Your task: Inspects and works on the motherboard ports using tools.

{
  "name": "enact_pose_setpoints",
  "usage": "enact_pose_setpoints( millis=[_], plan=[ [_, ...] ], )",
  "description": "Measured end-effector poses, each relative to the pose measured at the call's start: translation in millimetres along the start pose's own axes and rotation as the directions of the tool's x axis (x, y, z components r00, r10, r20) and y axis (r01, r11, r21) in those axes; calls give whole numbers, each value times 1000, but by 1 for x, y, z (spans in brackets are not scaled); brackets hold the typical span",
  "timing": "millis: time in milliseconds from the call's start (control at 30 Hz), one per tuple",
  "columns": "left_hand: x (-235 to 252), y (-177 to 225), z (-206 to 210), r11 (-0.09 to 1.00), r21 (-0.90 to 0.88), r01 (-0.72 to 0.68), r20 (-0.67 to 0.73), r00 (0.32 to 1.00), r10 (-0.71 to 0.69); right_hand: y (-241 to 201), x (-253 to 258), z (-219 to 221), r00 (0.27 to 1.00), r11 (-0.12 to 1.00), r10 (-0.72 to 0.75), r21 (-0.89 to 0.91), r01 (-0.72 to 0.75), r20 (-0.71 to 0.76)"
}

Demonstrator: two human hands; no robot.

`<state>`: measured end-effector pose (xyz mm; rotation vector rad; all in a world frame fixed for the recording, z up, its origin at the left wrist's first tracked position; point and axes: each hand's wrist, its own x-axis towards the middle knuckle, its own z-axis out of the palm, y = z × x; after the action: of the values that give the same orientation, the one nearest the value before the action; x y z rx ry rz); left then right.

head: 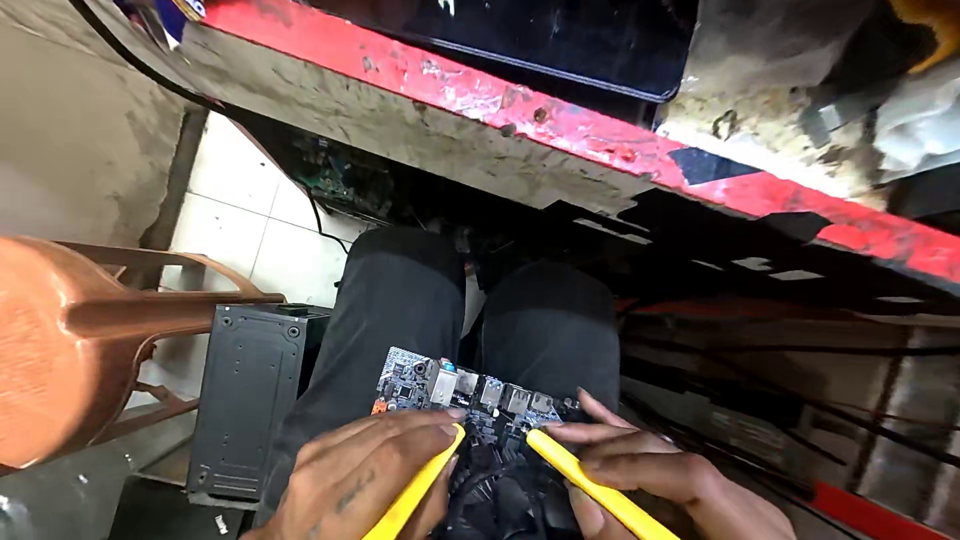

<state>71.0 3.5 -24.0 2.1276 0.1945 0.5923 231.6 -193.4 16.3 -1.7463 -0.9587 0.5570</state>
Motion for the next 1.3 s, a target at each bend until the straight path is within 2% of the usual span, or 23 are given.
enact_pose_setpoints(
  millis=[167, 367, 633, 833, 1033, 1300],
  plan=[
    [-1, -4, -1, 999, 14, -38, 63, 997, 37, 1, 4, 0, 996, 1000, 4, -20, -2, 85],
    [-5, -7, 2, 998, 11, -68, 66, 996, 67, 3, 6, -4, 991, 998, 11, -56, -3, 132],
    [2, -10, 2, 988, 70, -137, 136, 983, 126, 6, 12, -5, 994, 996, -20, -80, 29, 105],
    [3, -10, 4, 983, 89, -162, 140, 979, 149, 7, 16, 2, 994, 997, -46, -63, 52, 102],
    [2, -12, 3, 982, 115, -149, 124, 983, 135, 11, 12, 2, 997, 999, -41, -20, 42, 59],
    [4, -15, 3, 983, 119, -139, 158, 980, 120, 14, 14, 4, 997, 994, -71, -75, 73, 38]
  ],
)
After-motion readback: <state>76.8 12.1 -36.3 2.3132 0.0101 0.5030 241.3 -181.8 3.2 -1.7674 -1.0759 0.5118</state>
